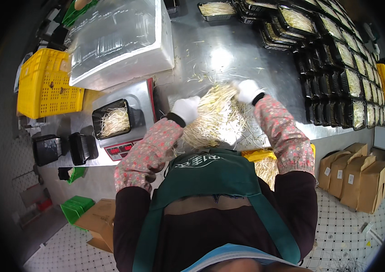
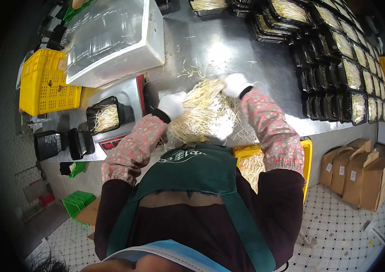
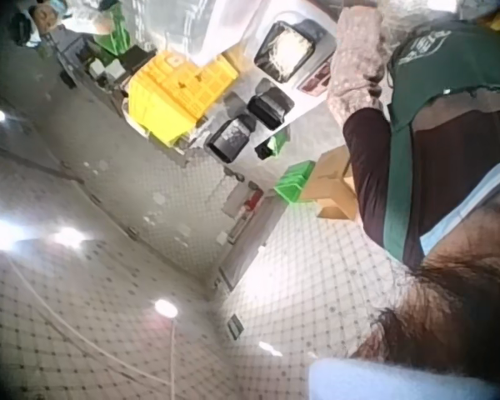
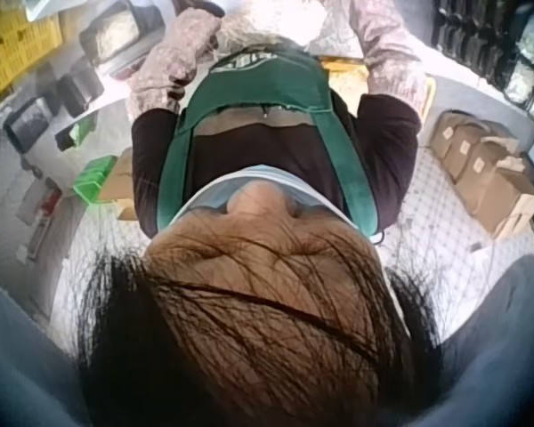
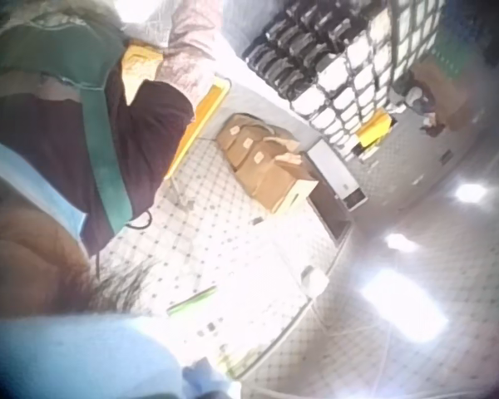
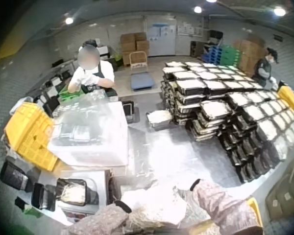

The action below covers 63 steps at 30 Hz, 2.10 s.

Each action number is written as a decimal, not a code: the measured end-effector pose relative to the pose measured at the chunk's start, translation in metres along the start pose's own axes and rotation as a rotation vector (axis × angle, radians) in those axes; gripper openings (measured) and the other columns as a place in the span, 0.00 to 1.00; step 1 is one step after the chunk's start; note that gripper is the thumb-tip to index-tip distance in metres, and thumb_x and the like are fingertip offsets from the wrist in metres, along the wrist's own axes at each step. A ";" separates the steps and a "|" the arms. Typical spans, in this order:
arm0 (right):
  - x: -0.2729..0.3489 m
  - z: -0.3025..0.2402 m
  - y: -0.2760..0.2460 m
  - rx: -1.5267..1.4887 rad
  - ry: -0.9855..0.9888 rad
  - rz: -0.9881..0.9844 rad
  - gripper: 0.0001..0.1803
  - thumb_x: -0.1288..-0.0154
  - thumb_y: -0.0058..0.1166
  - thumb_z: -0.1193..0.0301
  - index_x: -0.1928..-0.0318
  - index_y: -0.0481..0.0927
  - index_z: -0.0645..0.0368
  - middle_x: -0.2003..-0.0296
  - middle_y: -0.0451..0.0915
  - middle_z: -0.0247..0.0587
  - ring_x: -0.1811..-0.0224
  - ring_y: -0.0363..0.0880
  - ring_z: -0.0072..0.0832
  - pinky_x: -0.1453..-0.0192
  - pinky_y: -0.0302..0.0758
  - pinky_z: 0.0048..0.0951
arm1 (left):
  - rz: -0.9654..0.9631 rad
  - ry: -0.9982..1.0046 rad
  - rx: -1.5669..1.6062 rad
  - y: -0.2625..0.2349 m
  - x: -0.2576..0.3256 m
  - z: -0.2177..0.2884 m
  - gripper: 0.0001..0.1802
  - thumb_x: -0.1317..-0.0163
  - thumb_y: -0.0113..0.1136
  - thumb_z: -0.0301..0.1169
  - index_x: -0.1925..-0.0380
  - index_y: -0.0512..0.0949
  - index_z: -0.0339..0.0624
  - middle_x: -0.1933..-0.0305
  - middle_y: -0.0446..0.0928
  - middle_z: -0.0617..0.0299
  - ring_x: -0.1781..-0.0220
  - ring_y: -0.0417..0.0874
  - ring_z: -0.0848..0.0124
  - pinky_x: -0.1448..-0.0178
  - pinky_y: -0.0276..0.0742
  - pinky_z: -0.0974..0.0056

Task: The person repeatedly scoops bean sprouts from a yellow basket, places them into black plastic trays on a digital scale, adjusts the amount to reach a target weight, and then moves the filled trays to a stack on the right. The process is repeated continuously throughout the clip.

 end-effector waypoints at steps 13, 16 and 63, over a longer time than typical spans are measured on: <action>-0.044 -0.055 0.030 -0.188 -0.085 -0.133 0.46 0.49 0.62 0.61 0.30 0.59 0.61 0.40 0.71 0.62 0.36 0.70 0.50 0.33 0.67 0.46 | 0.194 -0.275 0.287 0.039 0.070 -0.025 0.48 0.53 0.72 0.41 0.32 0.61 0.44 0.27 0.56 0.43 0.25 0.56 0.48 0.26 0.58 0.55; -0.028 -0.065 -0.005 -0.142 0.003 -0.074 0.63 0.53 0.68 0.45 0.25 0.47 0.58 0.29 0.54 0.62 0.25 0.50 0.53 0.26 0.55 0.46 | 0.308 -0.318 0.600 0.031 0.121 -0.017 0.33 0.45 0.64 0.29 0.37 0.69 0.40 0.32 0.66 0.47 0.30 0.66 0.57 0.28 0.62 0.59; -0.023 -0.249 -0.140 0.183 -0.360 0.605 0.16 0.54 0.56 0.73 0.61 0.77 0.62 0.72 0.81 0.48 0.66 0.81 0.44 0.60 0.77 0.42 | 1.346 -0.115 0.478 -0.149 0.126 -0.065 0.29 0.30 0.47 0.25 0.29 0.57 0.35 0.27 0.59 0.47 0.25 0.58 0.56 0.22 0.50 0.56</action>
Point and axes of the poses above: each hand's wrist, its own x-axis away from the middle knuckle, its own y-axis out of the palm, z = x × y, the point moved 1 cm from there along -x, towards the middle knuckle
